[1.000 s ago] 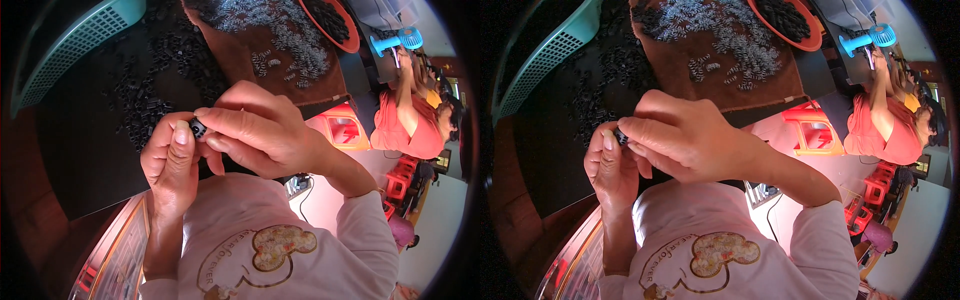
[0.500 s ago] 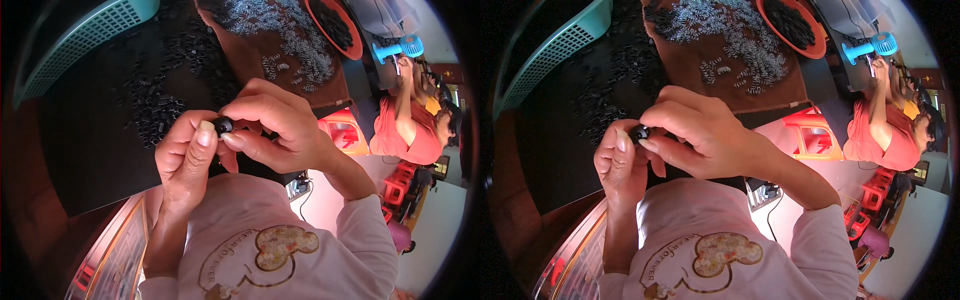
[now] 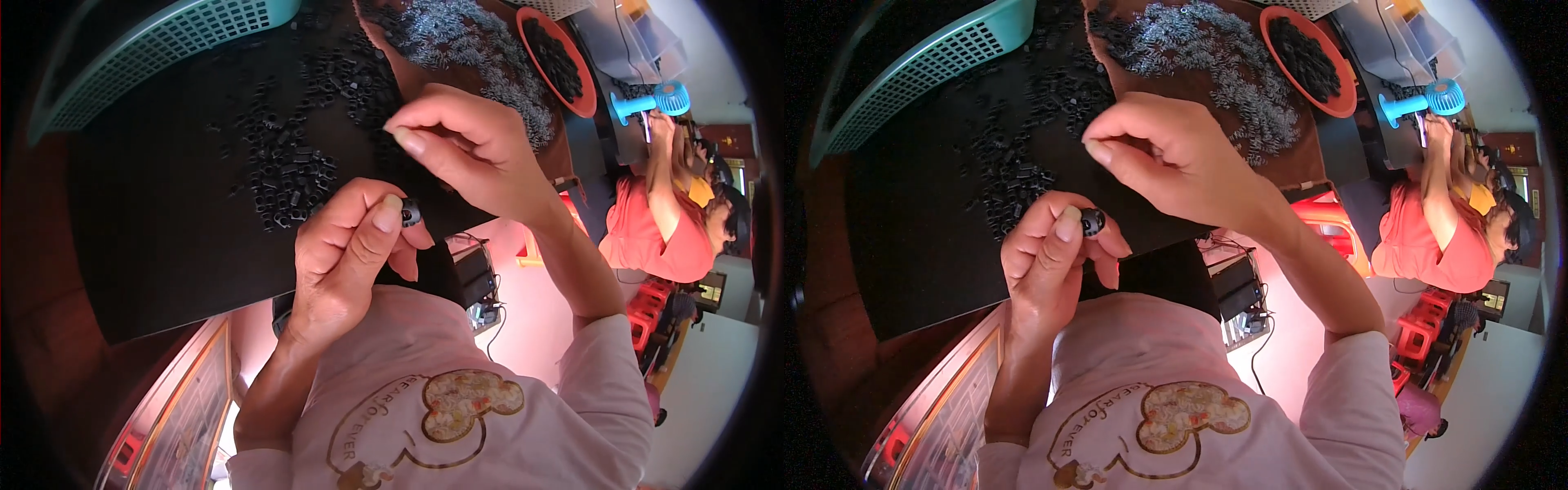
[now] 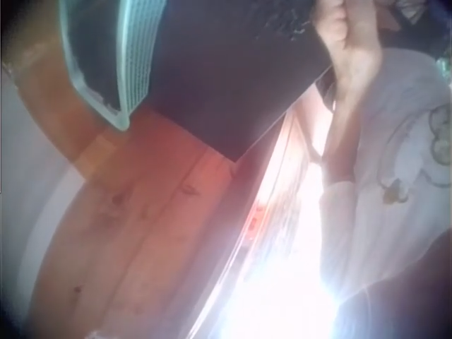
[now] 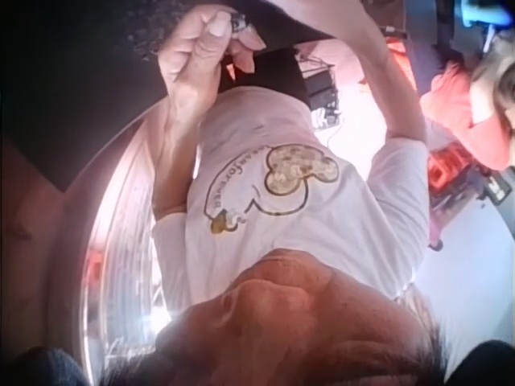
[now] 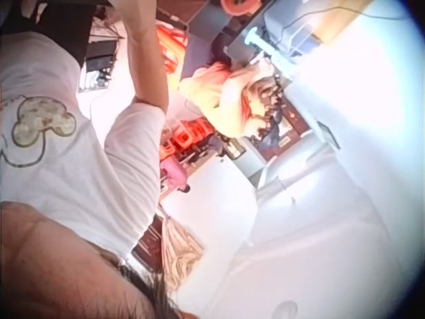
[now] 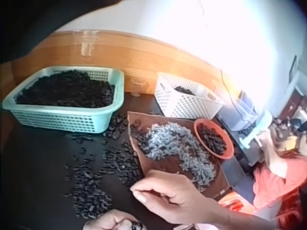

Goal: Assembling small black plastic components by inserting small metal pins into them.

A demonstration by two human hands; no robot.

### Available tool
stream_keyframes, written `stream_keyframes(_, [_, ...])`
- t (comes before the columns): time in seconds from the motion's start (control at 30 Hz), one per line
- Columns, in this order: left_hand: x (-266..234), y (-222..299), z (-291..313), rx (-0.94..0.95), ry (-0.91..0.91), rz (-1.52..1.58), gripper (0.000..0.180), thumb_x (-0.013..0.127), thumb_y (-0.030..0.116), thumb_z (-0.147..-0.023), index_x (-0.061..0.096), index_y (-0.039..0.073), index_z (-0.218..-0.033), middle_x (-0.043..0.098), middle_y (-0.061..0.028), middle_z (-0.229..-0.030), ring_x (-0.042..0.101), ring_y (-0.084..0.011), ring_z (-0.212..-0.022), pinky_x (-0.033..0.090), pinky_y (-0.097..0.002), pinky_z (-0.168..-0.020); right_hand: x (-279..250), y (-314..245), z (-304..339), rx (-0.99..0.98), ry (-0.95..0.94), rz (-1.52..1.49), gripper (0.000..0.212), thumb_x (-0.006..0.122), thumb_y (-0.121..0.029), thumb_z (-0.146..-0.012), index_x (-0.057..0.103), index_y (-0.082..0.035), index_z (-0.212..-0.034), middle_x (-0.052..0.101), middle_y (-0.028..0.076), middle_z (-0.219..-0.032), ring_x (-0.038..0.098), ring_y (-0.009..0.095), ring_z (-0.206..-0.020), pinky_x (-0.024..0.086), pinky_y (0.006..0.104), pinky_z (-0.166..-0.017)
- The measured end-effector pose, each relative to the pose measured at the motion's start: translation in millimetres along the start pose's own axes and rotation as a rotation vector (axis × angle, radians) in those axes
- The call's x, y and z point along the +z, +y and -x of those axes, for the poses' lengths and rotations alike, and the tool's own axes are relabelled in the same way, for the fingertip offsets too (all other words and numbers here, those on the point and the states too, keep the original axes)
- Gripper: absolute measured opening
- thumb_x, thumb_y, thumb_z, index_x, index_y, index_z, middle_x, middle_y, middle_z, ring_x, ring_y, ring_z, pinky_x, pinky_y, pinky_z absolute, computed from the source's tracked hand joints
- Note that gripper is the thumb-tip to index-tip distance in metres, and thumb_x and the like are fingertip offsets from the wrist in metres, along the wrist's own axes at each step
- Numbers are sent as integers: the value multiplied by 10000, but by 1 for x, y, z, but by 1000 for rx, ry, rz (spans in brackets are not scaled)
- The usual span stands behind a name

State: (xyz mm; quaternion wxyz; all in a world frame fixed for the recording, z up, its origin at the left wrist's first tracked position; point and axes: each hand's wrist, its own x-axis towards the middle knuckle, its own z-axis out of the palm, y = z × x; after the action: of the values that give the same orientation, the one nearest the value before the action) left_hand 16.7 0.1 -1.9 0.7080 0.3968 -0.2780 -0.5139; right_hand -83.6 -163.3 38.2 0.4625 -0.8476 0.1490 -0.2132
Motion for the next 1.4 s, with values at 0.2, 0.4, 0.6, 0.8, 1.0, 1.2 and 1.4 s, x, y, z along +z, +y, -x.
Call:
stream_keyframes(0.2, [-4,4,0,-43,-60,-83,256,496,225,-1018,580,-10,-961,647,-94,-804,560,-112,-593,455,-237,-539,6,11,-42,-328,-219,252,111,630,-8,-865,633,-4,-976,616,92,-832,608,224,-722,486,309,-652])
stream_keyframes(0.4, [-4,7,-1,-68,-96,-104,304,486,268,-1019,562,-25,-986,650,-140,-822,567,-148,-613,473,-264,-552,22,13,-60,-307,-276,440,66,606,-85,-834,592,-47,-885,573,103,-874,630,329,-783,504,422,-657])
stream_keyframes(0.6, [-2,5,-2,-38,-52,-73,210,519,191,-1014,586,5,-943,644,-39,-753,555,-78,-562,441,-220,-518,29,15,-71,-269,-339,684,73,606,-98,-825,607,-70,-893,563,85,-916,638,317,-787,520,432,-649])
stream_keyframes(0.8, [-1,5,-3,-42,-56,-73,198,521,176,-1011,581,-2,-950,645,-43,-749,555,-82,-563,445,-224,-526,30,12,-81,-352,-266,567,69,589,-107,-827,622,-55,-859,582,97,-895,643,323,-796,522,448,-637])
stream_keyframes(1.0, [-4,8,-5,-69,-123,-127,315,482,278,-1026,568,-24,-1003,653,-128,-833,573,-132,-615,494,-264,-576,47,11,-91,-347,-352,584,103,565,-83,-815,636,-37,-875,594,118,-901,652,340,-831,528,454,-657])
stream_keyframes(1.2, [-7,7,-3,-57,-113,-133,297,481,258,-1026,575,-22,-995,653,-120,-832,577,-124,-606,490,-253,-571,40,9,-93,-302,-347,685,98,613,-85,-852,600,-70,-948,550,74,-912,614,315,-826,509,426,-666])
stream_keyframes(1.4, [-7,6,-3,-44,-119,-121,280,484,241,-1025,577,-21,-992,653,-116,-826,576,-118,-594,490,-247,-565,33,14,-89,-365,-287,704,78,595,-75,-810,629,-36,-869,589,100,-902,650,317,-824,526,444,-668])
